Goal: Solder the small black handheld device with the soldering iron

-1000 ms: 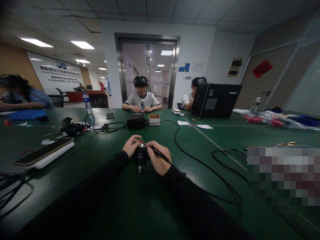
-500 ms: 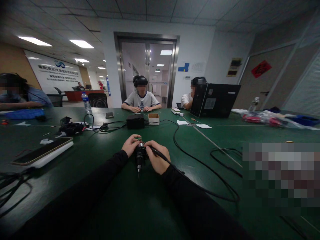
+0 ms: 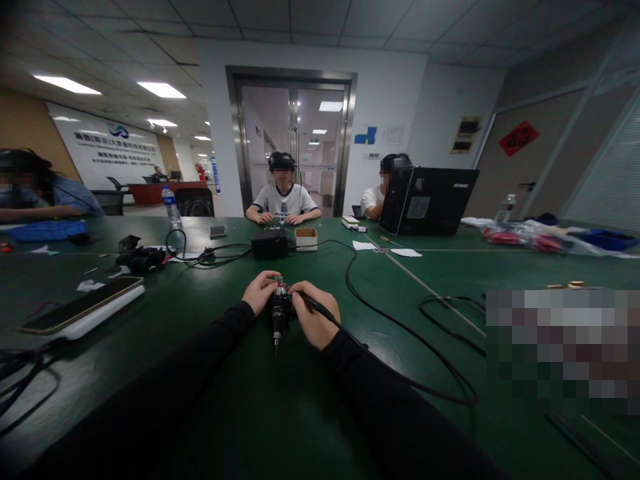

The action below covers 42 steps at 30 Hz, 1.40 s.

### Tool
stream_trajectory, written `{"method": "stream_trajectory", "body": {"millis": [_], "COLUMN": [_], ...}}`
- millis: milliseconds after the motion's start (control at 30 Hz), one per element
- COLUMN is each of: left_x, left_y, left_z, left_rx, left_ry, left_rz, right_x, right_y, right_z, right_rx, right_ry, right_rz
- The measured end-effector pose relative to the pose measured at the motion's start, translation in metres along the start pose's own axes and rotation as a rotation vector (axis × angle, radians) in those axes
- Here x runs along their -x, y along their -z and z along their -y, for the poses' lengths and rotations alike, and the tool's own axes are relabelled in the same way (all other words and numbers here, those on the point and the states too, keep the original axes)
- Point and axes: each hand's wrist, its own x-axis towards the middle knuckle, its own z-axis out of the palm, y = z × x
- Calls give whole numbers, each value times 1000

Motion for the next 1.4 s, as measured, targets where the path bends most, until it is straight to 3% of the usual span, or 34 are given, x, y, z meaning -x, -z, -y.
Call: {"method": "stream_trajectory", "body": {"millis": [867, 1233, 1400], "left_x": [-5, -3, -6], "left_y": [0, 2, 9], "left_z": [11, 2, -34], "left_rx": [33, -311, -547], "left_ry": [-5, 59, 154], "left_rz": [15, -69, -33], "right_x": [-1, -2, -2], "right_y": [0, 2, 2], "right_z": [-1, -4, -5], "right_rx": [-37, -12, -13], "right_ry": [-8, -4, 4], "right_rz": [23, -61, -71]}}
